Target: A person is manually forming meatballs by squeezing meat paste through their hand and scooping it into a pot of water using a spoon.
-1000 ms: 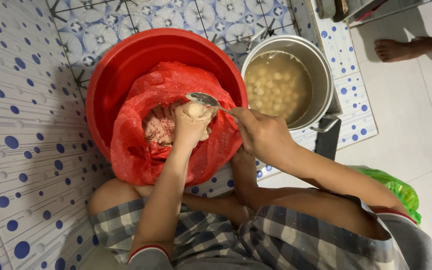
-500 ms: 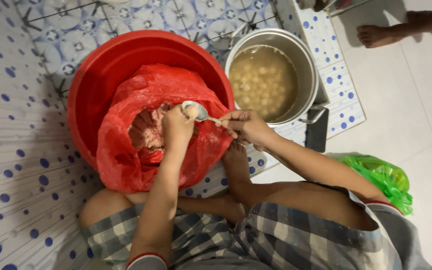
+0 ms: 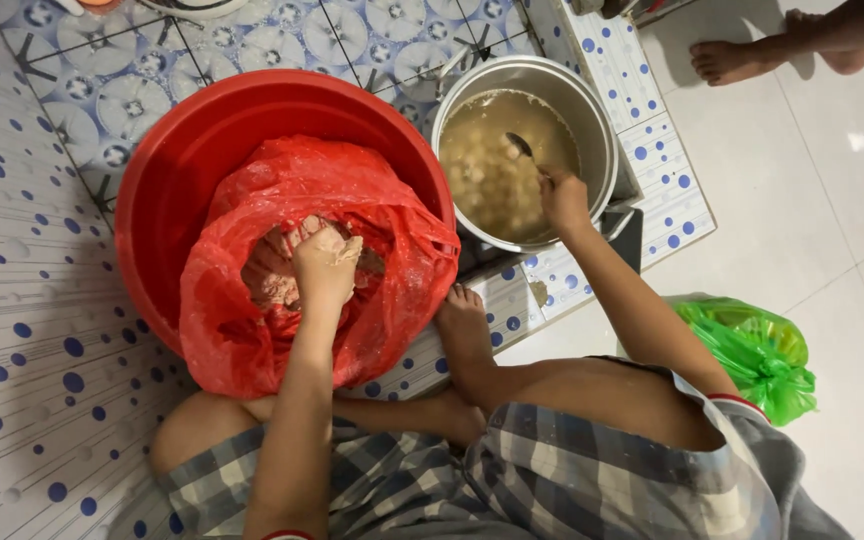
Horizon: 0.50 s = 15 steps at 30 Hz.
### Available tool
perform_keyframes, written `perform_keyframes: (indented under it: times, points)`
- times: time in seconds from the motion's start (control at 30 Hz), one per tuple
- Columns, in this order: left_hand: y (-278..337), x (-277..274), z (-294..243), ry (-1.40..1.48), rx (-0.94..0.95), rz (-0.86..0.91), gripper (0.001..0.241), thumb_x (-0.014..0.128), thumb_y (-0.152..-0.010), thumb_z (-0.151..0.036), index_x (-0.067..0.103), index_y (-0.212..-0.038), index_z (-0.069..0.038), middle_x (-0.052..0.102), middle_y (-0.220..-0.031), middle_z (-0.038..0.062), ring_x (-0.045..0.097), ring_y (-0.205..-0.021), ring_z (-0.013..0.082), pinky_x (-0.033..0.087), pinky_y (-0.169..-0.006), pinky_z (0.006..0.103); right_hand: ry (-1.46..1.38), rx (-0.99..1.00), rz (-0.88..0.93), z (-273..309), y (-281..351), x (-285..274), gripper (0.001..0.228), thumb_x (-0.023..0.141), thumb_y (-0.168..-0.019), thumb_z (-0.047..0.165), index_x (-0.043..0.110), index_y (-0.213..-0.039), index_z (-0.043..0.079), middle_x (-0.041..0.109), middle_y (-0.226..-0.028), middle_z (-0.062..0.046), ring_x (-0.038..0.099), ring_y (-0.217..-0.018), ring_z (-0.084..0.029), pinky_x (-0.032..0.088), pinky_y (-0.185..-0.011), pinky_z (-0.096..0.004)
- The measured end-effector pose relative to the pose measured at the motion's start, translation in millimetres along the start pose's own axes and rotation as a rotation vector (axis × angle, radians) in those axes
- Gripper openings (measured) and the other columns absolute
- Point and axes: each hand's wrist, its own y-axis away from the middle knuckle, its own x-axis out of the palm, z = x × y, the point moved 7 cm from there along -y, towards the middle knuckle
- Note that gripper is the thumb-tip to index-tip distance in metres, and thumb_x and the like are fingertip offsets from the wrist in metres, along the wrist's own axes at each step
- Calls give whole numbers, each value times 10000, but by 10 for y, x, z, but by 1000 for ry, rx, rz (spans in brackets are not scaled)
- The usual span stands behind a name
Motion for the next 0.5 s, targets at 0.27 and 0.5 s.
perform_keyframes:
  times: [0.27, 0.5]
  points:
    - [392, -121, -458, 143, -158, 51, 258, 751, -894, -193, 576, -723, -111, 516, -456, 123, 536, -327, 218, 478, -230, 387, -52, -91, -14, 217, 45, -224, 196, 568, -1018, 58, 733, -1110, 6, 704, -748, -140, 726, -773, -369, 565, -716, -463]
    - [665, -325, -1168, 473, -84, 26, 366, 823, -877, -70, 493, -722, -96, 478, -531, 50, 548, -417, 147, 490, -295, 312, -527, -209, 143, 1423, 584, -316, 298, 491, -952, -128, 571, -1222, -30, 600, -820, -163, 643, -774, -312, 535, -835, -455]
